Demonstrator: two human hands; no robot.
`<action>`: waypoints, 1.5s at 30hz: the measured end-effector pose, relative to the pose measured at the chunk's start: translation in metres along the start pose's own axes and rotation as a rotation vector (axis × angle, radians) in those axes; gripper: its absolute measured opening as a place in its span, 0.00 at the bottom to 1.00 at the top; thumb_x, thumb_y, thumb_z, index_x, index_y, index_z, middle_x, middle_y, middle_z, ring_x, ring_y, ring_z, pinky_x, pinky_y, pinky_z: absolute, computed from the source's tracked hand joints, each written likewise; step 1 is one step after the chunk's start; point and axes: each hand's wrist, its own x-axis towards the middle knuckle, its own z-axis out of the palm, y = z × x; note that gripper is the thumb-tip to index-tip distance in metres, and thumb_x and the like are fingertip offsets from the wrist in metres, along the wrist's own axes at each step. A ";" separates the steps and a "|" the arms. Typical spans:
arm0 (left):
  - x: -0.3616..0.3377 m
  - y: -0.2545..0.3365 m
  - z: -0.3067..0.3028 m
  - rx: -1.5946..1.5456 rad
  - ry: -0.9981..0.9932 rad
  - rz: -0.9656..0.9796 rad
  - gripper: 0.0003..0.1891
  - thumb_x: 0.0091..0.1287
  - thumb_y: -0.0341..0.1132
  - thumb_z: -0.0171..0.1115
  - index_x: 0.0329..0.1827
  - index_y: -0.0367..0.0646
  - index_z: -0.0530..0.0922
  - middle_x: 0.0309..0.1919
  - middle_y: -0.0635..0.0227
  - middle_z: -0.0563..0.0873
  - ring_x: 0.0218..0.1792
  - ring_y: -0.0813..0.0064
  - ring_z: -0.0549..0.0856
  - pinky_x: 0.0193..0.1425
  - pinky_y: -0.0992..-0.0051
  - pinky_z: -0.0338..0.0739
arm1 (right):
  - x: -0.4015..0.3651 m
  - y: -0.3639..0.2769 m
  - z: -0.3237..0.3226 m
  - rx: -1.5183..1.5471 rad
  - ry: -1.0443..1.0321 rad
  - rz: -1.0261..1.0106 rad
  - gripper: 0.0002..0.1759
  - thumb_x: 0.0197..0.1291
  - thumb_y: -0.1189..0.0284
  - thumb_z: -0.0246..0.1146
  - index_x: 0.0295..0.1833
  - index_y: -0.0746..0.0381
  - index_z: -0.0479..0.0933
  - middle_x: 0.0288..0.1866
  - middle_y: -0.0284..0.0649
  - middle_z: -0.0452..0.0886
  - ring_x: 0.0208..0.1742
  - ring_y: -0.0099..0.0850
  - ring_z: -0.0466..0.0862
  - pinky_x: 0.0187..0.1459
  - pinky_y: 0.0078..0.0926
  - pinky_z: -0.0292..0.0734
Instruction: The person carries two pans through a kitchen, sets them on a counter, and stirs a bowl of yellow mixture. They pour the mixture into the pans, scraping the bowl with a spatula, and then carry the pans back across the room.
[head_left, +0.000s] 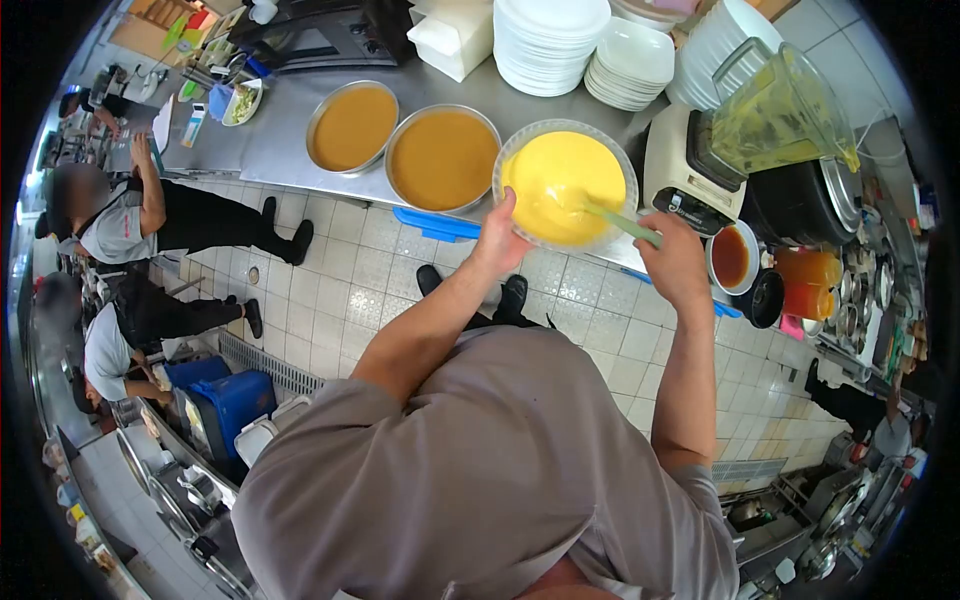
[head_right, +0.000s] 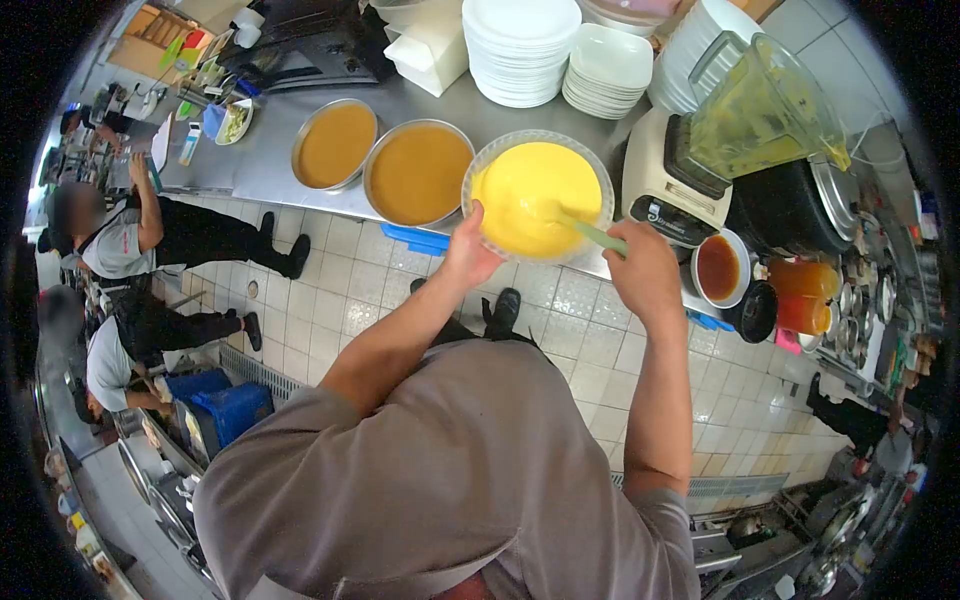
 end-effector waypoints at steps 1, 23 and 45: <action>-0.008 0.000 0.001 -0.030 -0.001 -0.039 0.37 0.87 0.61 0.48 0.88 0.46 0.61 0.84 0.59 0.71 0.84 0.55 0.69 0.87 0.48 0.63 | -0.005 0.003 -0.002 0.136 0.059 -0.039 0.11 0.63 0.71 0.74 0.50 0.60 0.87 0.50 0.48 0.89 0.51 0.51 0.89 0.52 0.47 0.83; -0.257 0.205 -0.029 0.246 0.122 0.517 0.43 0.81 0.63 0.58 0.90 0.47 0.60 0.86 0.58 0.68 0.85 0.52 0.67 0.89 0.46 0.61 | 0.126 -0.130 0.227 0.589 0.016 0.210 0.36 0.74 0.55 0.65 0.79 0.65 0.71 0.61 0.62 0.88 0.64 0.59 0.86 0.65 0.56 0.81; -0.280 0.451 -0.164 0.098 0.042 0.470 0.38 0.84 0.59 0.55 0.89 0.46 0.63 0.87 0.56 0.67 0.85 0.52 0.67 0.90 0.43 0.56 | 0.093 -0.052 0.172 -0.161 0.505 0.647 0.20 0.71 0.63 0.65 0.63 0.60 0.87 0.54 0.56 0.90 0.57 0.54 0.89 0.62 0.49 0.84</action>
